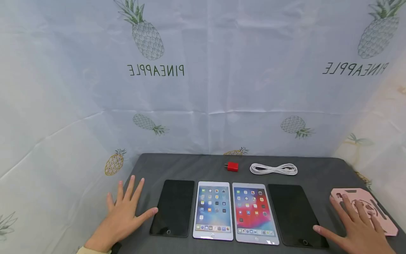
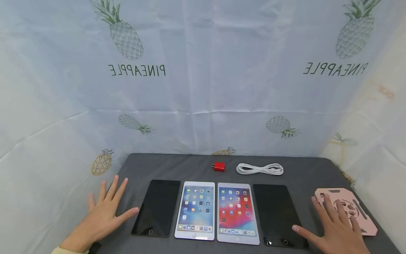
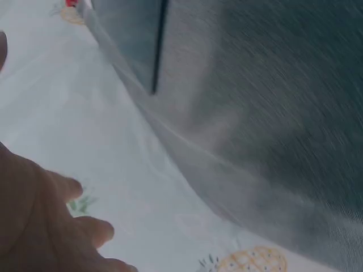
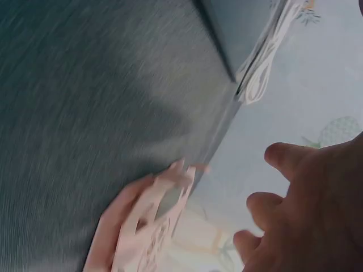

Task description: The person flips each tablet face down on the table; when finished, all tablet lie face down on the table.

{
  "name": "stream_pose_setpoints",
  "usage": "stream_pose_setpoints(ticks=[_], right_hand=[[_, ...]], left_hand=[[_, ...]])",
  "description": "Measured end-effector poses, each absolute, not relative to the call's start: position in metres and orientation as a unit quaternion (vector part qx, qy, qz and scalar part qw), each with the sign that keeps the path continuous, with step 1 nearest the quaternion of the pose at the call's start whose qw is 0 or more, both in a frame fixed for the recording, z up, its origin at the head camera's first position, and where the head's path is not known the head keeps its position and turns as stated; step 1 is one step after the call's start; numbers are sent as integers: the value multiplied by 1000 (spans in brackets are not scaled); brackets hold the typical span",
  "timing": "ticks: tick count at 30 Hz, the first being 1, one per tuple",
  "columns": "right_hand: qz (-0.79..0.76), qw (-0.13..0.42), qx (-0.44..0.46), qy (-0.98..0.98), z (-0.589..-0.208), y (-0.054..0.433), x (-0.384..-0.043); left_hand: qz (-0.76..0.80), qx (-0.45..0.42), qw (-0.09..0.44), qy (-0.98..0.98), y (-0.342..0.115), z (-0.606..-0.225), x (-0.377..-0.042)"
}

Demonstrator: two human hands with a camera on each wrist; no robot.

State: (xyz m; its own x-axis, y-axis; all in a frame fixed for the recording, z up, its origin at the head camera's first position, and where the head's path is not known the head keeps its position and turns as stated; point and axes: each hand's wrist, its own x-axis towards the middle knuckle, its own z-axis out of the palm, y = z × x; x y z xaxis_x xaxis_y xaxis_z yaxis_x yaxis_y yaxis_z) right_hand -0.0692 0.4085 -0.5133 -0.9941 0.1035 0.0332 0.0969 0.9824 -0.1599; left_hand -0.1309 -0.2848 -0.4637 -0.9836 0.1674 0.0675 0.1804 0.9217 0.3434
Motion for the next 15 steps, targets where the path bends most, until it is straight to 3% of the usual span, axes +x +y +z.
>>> stream_pose_setpoints(ticks=[7,15], right_hand=[[140,-20,-10,-990,-495,398,-89],[168,-29,-2,-985,-482,366,-111]], left_hand=[[-228,-117,22,-966,-240,-462,-139],[-268,-165,28,-949,-136,-458,-145]])
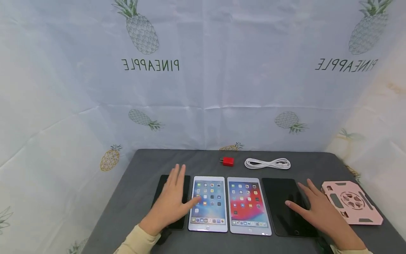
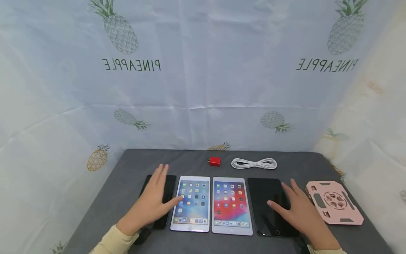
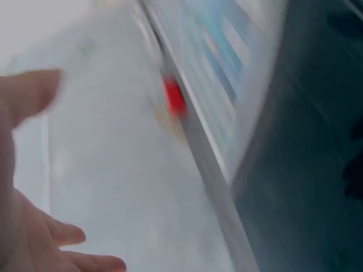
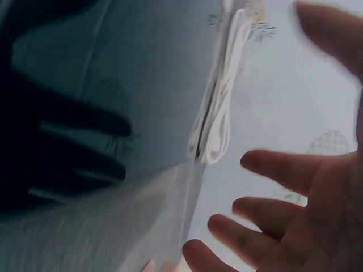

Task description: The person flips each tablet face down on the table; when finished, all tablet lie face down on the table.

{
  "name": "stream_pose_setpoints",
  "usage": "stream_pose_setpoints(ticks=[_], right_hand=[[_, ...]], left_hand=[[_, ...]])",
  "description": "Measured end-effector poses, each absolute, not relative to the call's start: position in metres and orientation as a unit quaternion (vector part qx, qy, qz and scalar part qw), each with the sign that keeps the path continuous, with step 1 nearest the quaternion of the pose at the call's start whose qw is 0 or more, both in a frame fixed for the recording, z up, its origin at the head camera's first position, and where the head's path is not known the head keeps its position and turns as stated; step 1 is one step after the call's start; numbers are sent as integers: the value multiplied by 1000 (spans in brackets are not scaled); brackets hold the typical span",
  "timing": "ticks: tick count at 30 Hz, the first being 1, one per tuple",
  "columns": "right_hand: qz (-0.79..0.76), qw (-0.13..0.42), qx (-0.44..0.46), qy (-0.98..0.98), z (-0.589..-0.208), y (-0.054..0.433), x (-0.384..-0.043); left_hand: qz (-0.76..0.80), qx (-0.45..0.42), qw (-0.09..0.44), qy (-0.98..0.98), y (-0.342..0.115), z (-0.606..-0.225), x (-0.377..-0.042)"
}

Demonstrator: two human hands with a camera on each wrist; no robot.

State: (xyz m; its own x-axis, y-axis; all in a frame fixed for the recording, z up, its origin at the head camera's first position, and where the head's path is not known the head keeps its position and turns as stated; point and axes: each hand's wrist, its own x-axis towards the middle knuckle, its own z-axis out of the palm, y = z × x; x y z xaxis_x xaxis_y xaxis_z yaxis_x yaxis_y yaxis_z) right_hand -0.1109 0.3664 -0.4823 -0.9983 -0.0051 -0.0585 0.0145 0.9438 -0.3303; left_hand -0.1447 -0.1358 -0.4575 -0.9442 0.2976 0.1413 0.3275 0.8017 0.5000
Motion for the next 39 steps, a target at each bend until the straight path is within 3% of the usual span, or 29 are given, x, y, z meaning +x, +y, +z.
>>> stream_pose_setpoints(ticks=[10,17,25,39], right_hand=[[-181,21,8,983,-476,349,-131],[-197,64,45,977,-482,356,-136],[-205,83,61,973,-487,357,-143],[-210,104,72,970,-485,357,-147]], left_hand=[[-376,-221,-43,-899,-12,-452,-136],[-398,-220,-94,-886,46,-452,-131],[-412,-215,-147,-873,92,-458,-125],[-435,-183,-178,-864,129,-466,-127]])
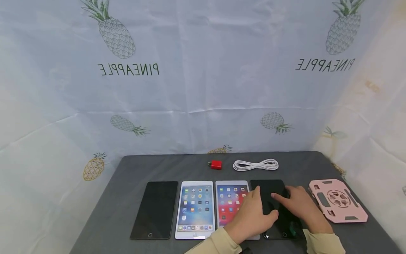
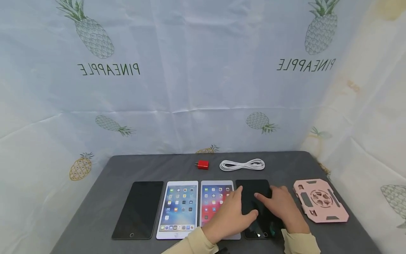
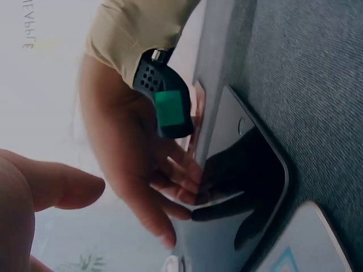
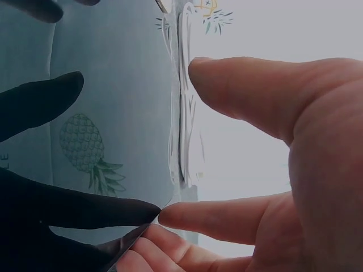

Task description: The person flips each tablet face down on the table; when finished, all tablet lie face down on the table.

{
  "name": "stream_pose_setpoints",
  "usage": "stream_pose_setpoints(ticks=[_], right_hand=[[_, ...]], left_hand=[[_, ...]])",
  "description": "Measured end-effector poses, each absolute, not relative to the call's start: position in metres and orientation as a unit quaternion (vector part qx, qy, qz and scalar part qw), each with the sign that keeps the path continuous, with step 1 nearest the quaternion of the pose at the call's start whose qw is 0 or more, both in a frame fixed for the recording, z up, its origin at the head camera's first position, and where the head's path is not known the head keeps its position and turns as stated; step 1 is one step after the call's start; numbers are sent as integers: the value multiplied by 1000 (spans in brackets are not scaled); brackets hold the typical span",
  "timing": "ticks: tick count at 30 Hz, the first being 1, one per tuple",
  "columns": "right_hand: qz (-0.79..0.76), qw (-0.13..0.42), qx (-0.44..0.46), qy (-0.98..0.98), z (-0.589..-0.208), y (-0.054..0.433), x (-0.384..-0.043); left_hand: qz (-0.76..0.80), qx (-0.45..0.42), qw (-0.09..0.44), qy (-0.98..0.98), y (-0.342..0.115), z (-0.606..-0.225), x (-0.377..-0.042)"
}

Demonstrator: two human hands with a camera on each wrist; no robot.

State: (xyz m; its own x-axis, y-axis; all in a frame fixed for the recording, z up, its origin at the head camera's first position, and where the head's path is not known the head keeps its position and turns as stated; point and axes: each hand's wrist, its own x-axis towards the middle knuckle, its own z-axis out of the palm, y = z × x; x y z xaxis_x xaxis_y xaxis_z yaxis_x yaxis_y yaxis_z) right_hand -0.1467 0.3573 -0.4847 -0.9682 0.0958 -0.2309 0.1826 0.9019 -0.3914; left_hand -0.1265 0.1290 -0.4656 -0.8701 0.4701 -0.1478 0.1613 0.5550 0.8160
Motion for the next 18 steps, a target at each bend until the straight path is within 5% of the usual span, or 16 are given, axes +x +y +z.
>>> stream_pose_setpoints(ticks=[18], right_hand=[[-203,104,78,970,-483,353,-147]], left_hand=[[469,126,192,853,142,-468,-133]])
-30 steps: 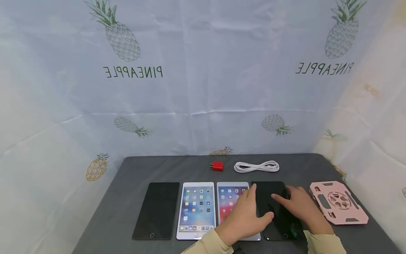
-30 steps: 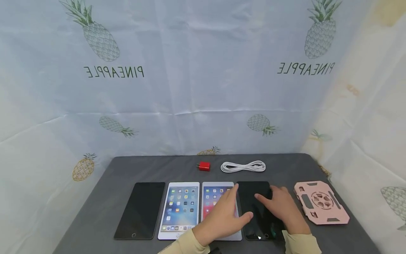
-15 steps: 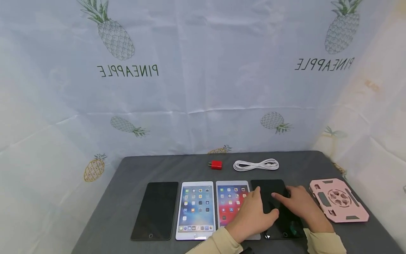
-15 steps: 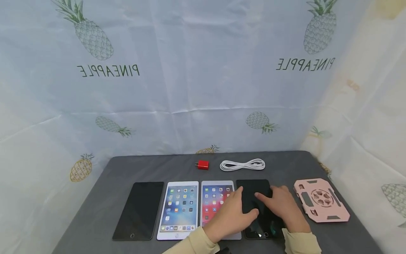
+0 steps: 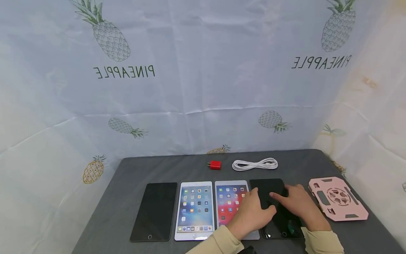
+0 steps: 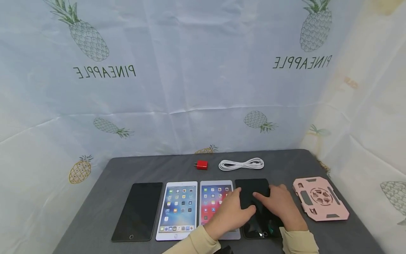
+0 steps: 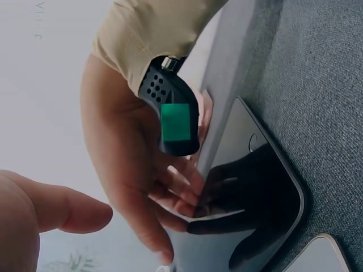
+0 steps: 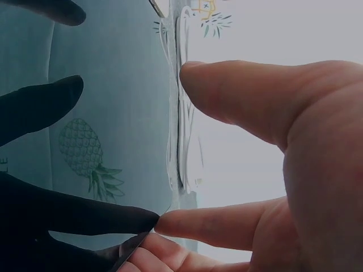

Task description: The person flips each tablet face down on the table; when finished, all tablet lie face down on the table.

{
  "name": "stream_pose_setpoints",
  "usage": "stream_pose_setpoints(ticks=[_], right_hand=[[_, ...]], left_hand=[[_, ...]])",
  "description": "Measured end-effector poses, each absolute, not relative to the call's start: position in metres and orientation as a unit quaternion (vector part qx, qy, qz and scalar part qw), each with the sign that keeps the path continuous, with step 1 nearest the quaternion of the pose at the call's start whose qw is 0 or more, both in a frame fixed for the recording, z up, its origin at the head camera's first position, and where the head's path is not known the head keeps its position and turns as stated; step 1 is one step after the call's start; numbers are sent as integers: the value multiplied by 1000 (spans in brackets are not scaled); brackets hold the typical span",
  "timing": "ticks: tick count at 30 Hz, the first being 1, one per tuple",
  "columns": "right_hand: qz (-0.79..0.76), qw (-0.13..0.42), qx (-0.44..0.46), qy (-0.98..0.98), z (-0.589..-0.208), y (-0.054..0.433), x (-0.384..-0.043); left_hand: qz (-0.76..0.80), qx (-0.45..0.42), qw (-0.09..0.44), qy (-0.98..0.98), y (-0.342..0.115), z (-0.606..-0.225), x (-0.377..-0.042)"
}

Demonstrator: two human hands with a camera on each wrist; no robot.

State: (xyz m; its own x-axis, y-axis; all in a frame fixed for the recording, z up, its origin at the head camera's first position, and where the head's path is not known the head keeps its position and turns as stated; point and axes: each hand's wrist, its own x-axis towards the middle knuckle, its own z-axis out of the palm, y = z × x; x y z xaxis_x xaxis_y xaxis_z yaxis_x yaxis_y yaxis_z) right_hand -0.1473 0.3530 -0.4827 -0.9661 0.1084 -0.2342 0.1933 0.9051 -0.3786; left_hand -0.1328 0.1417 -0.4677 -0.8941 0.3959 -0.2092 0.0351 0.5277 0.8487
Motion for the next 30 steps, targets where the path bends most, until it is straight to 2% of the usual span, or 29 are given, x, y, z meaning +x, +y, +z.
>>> stream_pose_setpoints(ticks=[8,22,30], right_hand=[[-203,105,84,970,-482,354,-149],[-198,101,87,971,-479,351,-150],[-200,93,82,972,-482,350,-147]], left_hand=[[477,134,192,847,143,-465,-130],[509,90,211,830,148,-466,-129],[542,71,186,816,148,-469,-127]])
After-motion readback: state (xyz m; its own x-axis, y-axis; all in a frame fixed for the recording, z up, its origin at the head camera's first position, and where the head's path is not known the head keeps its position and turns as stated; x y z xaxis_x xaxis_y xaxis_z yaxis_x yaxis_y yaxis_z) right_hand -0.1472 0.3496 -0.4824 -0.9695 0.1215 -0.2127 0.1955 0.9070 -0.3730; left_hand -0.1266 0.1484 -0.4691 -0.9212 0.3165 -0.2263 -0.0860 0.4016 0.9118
